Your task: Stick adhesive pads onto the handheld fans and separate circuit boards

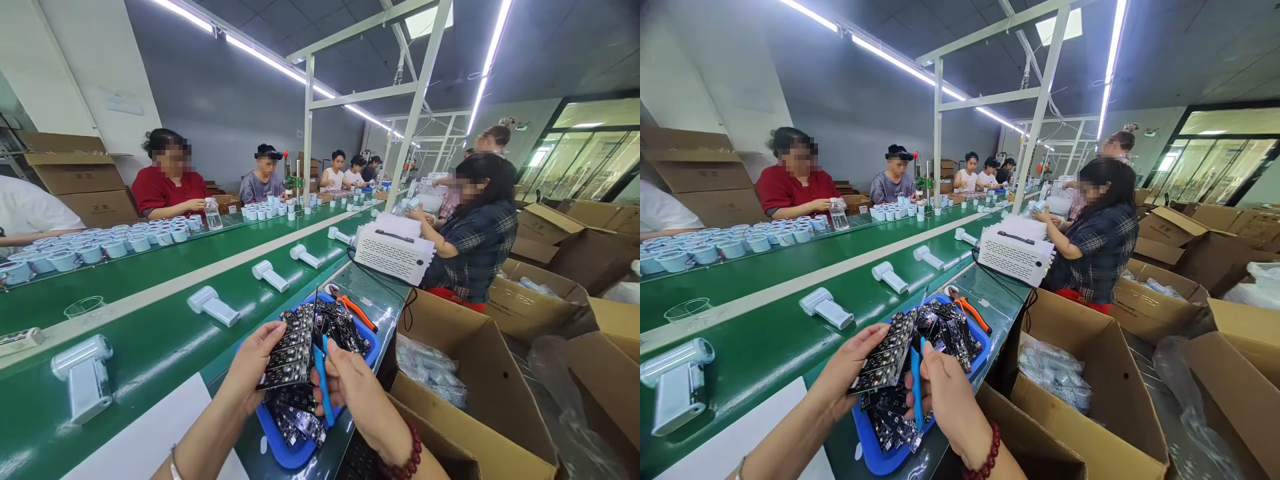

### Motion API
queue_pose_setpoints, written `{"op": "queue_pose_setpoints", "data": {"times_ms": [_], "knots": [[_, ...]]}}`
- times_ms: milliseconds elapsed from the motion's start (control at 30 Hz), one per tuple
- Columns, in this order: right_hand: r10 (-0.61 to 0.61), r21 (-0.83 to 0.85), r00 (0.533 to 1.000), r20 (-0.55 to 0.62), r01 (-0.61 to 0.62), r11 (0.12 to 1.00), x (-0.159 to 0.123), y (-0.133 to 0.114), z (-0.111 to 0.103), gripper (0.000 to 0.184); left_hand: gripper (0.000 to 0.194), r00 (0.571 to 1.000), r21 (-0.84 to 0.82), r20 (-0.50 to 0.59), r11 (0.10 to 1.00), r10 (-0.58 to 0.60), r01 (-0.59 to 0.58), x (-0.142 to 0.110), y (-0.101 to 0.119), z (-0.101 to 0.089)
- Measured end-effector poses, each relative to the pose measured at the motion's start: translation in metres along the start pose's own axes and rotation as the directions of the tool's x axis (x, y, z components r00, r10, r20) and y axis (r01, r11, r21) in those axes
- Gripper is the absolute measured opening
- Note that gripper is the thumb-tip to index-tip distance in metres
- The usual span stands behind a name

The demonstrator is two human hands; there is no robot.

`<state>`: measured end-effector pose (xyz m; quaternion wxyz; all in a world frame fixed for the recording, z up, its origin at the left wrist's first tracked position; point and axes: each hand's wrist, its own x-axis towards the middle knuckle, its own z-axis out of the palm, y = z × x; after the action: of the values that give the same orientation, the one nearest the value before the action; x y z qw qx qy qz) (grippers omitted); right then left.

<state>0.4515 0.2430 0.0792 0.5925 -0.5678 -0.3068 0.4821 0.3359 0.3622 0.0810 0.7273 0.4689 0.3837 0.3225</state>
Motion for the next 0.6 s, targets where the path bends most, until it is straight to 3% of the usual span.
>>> {"op": "queue_pose_setpoints", "data": {"times_ms": [100, 300, 400, 600], "knots": [[0.084, 0.3, 0.994, 0.073, -0.102, 0.948, 0.005, 0.001, 0.006, 0.069, 0.034, 0.999, 0.014, -0.035, 1.0, 0.003, -0.003, 0.0, -0.009, 0.005], [0.072, 0.273, 0.996, -0.056, -0.054, 0.961, 0.013, 0.003, -0.009, 0.072, 0.02, 0.975, 0.331, -0.128, 0.934, 0.183, -0.132, 0.017, -0.01, 0.001], [0.052, 0.278, 0.996, -0.076, -0.029, 0.96, 0.007, 0.002, -0.02, 0.071, 0.016, 0.942, 0.552, -0.13, 0.811, 0.31, -0.191, 0.023, -0.009, -0.001], [-0.036, 0.238, 0.998, -0.046, 0.046, 0.97, -0.017, 0.01, -0.023, 0.065, 0.038, 0.851, 0.813, -0.064, 0.522, 0.521, -0.258, 0.016, -0.017, 0.004]]}}
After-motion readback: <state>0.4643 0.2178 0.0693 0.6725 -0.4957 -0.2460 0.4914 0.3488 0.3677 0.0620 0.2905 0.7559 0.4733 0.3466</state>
